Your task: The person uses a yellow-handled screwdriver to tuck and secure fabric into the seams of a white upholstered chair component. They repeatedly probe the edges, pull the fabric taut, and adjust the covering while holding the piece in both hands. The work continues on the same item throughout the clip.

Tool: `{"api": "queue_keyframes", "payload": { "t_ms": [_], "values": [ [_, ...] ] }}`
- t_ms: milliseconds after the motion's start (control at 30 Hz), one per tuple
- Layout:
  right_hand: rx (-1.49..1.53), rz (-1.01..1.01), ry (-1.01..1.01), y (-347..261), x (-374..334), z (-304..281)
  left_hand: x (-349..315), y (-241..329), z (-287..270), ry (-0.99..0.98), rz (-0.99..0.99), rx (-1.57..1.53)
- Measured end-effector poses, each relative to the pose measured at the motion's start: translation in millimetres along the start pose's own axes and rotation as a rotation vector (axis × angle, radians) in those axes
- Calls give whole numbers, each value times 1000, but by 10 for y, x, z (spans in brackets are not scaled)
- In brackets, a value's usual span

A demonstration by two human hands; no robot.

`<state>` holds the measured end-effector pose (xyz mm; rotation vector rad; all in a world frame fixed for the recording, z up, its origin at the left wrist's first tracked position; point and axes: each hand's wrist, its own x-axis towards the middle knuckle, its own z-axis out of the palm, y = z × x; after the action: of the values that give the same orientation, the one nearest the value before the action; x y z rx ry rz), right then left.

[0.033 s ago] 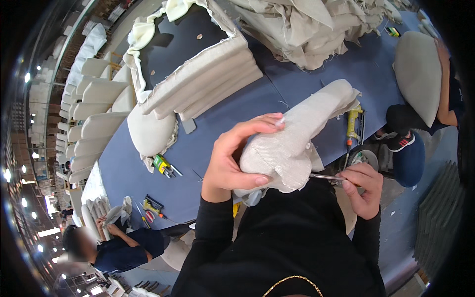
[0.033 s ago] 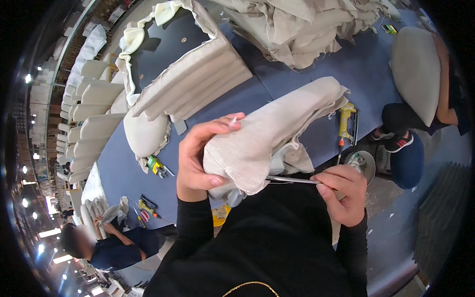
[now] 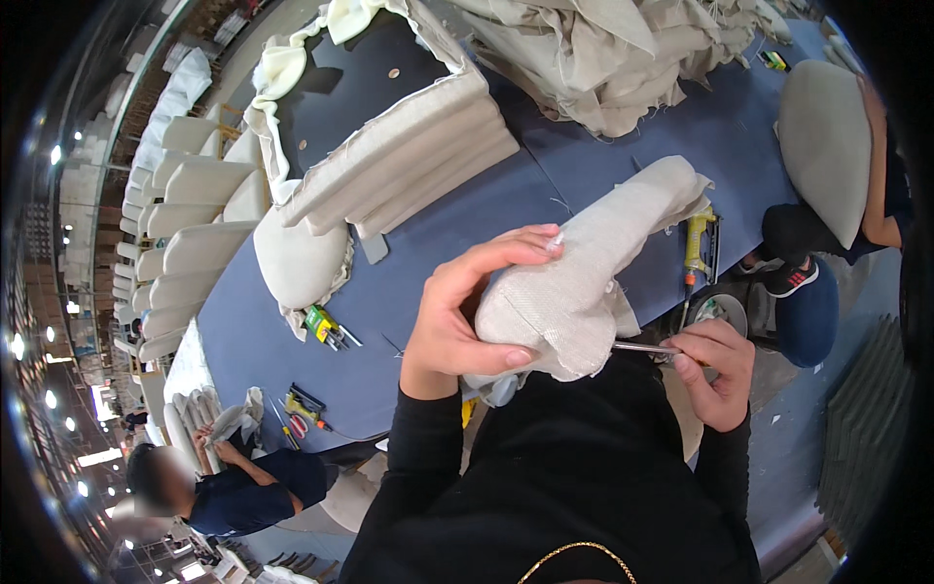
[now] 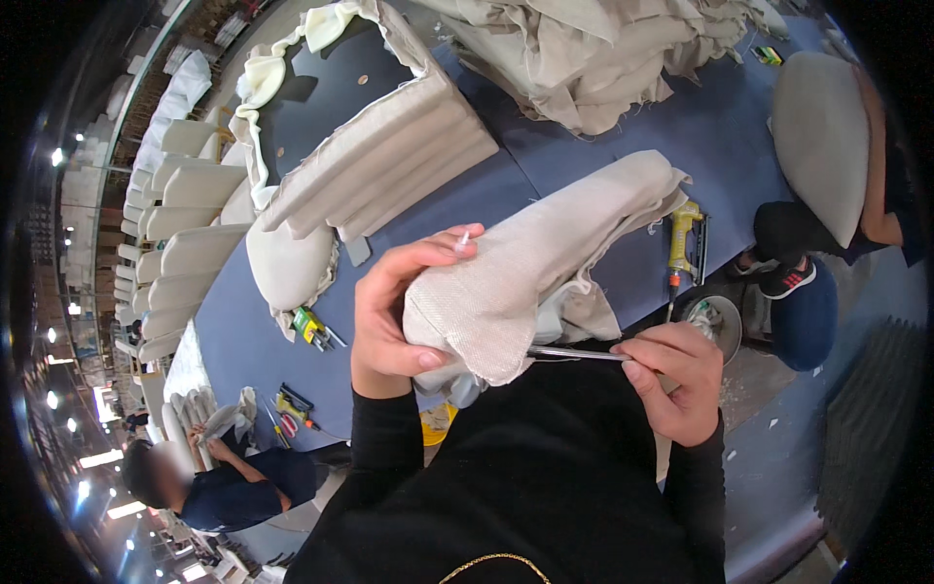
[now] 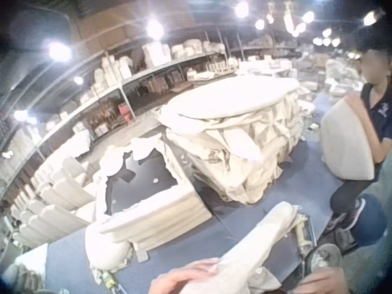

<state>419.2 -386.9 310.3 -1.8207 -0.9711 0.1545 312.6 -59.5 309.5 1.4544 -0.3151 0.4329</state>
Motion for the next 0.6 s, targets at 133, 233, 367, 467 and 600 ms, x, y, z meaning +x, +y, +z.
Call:
{"api": "queue_keyframes", "payload": {
  "t_ms": [133, 233, 367, 467, 600],
  "values": [
    [-25, -15, 35, -88, 49, 16, 13, 18, 104, 9, -8, 44],
    [-78, -32, 44, -164, 61, -44, 41, 27, 145, -36, 3, 98],
    [-183, -30, 39, -308, 97, -178, 42, 22, 176, -43, 6, 126],
    [-235, -38, 41, -356, 93, -237, 44, 47, 200, -49, 1, 132],
    [-341, -83, 56, -435, 124, -294, 58, 51, 232, -76, 18, 135]
  ]
}}
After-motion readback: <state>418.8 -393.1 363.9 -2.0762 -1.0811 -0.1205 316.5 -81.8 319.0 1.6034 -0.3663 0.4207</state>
